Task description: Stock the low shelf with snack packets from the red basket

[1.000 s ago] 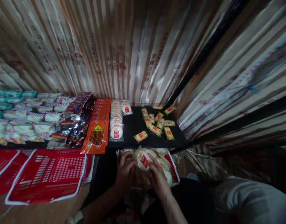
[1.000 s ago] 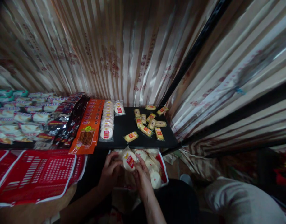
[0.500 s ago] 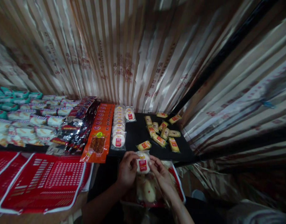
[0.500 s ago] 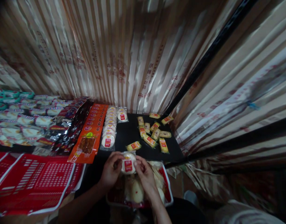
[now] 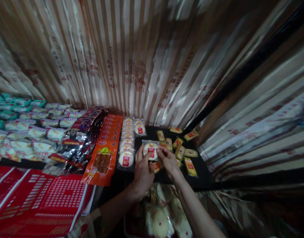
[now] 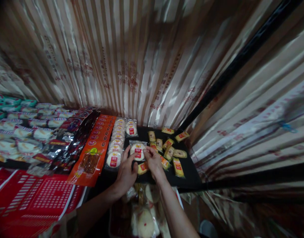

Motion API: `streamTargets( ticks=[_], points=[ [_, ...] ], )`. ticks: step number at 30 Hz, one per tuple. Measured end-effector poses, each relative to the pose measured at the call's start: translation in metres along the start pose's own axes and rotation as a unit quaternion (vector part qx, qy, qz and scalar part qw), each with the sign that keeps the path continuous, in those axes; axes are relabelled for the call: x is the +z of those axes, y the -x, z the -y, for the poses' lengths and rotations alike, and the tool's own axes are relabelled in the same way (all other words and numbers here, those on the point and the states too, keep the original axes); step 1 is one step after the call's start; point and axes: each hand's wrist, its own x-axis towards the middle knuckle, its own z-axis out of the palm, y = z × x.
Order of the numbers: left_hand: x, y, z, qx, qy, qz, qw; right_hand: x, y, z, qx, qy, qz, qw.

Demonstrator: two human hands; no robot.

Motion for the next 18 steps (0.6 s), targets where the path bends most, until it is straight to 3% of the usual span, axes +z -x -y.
streamTargets(
  ticks=[4,9,18],
  points=[
    [0.024,-0.025,0.012,-0.033,-0.002,-0.005,0.999,0.014,-0.048,-0.005,-0.043,0.078,-0.011,0.996],
    [0.051,-0.060,0.034,-0.104,0.036,-0.034,0.993,0.030,-0.095,-0.017,-0.070,0.233,-0.008,0.970],
    [0.066,-0.095,0.060,-0.110,0.017,-0.056,0.992,0.051,-0.131,-0.031,-0.092,0.336,-0.032,0.937]
  ],
)
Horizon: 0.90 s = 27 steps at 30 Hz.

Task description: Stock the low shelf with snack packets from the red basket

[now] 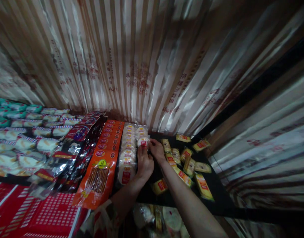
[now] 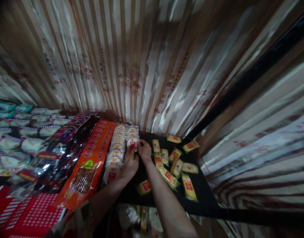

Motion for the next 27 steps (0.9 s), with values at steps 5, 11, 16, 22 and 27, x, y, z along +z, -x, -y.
streamTargets(
  ticks=[5,11,16,22,27],
  points=[
    [0.006,-0.008,0.003,-0.005,-0.011,0.008,1.000,0.005,-0.002,0.000,-0.010,0.061,-0.016,0.998],
    [0.005,-0.009,0.008,-0.022,-0.021,0.025,0.999,0.008,-0.003,0.002,-0.031,0.091,-0.011,0.995],
    [0.009,-0.010,0.012,-0.041,-0.013,0.036,0.998,0.010,-0.003,0.000,-0.022,0.090,-0.003,0.996],
    [0.008,-0.016,0.008,-0.046,-0.029,0.043,0.998,0.011,-0.004,-0.002,-0.017,0.081,-0.002,0.997],
    [0.006,-0.015,0.008,-0.032,-0.025,0.045,0.998,0.018,-0.005,0.001,-0.015,0.080,-0.035,0.996]
  ],
)
